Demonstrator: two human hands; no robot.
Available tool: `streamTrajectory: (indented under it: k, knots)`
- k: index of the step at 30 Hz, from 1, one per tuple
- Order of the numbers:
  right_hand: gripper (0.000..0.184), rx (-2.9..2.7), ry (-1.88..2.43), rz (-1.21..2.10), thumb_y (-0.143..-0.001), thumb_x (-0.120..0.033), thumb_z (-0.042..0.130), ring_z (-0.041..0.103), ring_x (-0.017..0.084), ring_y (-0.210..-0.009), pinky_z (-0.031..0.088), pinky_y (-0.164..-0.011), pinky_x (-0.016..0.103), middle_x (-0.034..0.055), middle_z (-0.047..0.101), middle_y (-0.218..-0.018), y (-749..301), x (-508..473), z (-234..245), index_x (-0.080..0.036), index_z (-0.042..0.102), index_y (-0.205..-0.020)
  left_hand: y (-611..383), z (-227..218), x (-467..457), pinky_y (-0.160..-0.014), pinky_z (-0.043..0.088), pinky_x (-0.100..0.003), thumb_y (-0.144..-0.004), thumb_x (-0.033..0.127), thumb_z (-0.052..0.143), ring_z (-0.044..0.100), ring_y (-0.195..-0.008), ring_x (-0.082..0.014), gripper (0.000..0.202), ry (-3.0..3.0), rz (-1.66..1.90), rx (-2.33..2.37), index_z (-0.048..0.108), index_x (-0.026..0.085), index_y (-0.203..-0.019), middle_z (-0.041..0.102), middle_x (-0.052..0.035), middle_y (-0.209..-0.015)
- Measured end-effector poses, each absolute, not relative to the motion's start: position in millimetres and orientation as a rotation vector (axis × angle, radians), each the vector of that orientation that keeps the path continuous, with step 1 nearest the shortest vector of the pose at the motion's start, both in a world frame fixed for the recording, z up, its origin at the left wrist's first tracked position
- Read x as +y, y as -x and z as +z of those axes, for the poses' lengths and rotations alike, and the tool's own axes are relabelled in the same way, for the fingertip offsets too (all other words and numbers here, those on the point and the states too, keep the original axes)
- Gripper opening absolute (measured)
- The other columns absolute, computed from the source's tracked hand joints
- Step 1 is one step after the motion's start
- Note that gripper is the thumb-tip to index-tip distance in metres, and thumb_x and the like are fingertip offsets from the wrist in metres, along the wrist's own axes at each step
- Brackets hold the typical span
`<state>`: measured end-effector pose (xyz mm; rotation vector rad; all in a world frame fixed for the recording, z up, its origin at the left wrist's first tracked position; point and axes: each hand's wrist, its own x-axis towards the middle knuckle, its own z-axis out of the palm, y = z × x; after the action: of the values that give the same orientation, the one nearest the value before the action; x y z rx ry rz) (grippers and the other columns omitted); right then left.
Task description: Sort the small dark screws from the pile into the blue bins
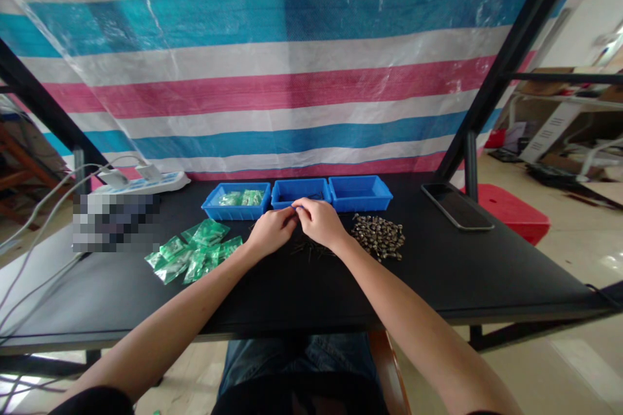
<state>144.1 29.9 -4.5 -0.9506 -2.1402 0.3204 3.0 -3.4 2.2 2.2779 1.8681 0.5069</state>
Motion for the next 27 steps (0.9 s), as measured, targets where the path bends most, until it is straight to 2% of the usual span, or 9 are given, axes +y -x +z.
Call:
streamTrajectory:
  k: [6,10,16,22,27]
  knots:
    - [0.029,-2.158,0.913,0.336,-0.084,-0.015,0.043,0.063,0.018,-0.082,0.047,-0.075,0.028,0.0057,0.068,-0.096,-143.9,32.7,-8.7,-0.018,0.065,-0.103,-3.0,2.2,-3.1,-0.074,0.045,-0.028,-0.087,0.029,0.036,0.063,-0.089,-0.0205,0.027,-2.303,0.515,1.858,0.061,0.023,-0.093,0.068,-0.0037,-0.096]
    - [0.028,-2.150,0.888,0.330,-0.085,-0.015,0.044,0.063,0.019,-0.089,0.047,-0.080,0.029,0.0057,0.068,-0.099,-144.2,33.4,-9.2,-0.019,0.068,-0.099,-1.9,0.2,-2.0,-0.073,0.045,-0.028,-0.087,0.028,0.036,0.063,-0.090,-0.0205,0.026,-2.310,0.541,1.851,0.060,0.023,-0.096,0.068,-0.0035,-0.098]
    - [0.023,-2.119,0.932,0.279,-0.083,-0.016,0.049,0.063,0.017,-0.078,0.047,-0.070,0.026,0.0050,0.069,-0.091,-144.2,31.8,-6.1,-0.019,0.069,-0.093,-0.1,-2.5,0.2,-0.070,0.045,-0.029,-0.087,0.030,0.035,0.063,-0.089,-0.0222,0.026,-2.342,0.554,1.846,0.059,0.024,-0.096,0.068,-0.0038,-0.096]
    - [0.018,-2.093,1.036,0.240,-0.083,-0.020,0.051,0.060,0.015,-0.064,0.041,-0.059,0.023,0.0041,0.069,-0.082,-144.2,29.7,-3.4,-0.018,0.069,-0.086,-0.2,-2.4,0.2,-0.068,0.044,-0.029,-0.089,0.035,0.032,0.064,-0.085,-0.0226,0.030,-2.321,0.528,1.888,0.058,0.023,-0.097,0.068,-0.0062,-0.088]
    - [0.016,-2.078,1.083,0.231,-0.084,-0.024,0.052,0.058,0.013,-0.060,0.038,-0.057,0.022,0.0033,0.068,-0.075,-143.7,28.9,-2.6,-0.018,0.068,-0.081,0.7,-2.1,0.9,-0.065,0.042,-0.028,-0.090,0.039,0.031,0.064,-0.083,-0.0224,0.032,-2.314,0.581,1.887,0.058,0.022,-0.093,0.068,-0.0057,-0.085]
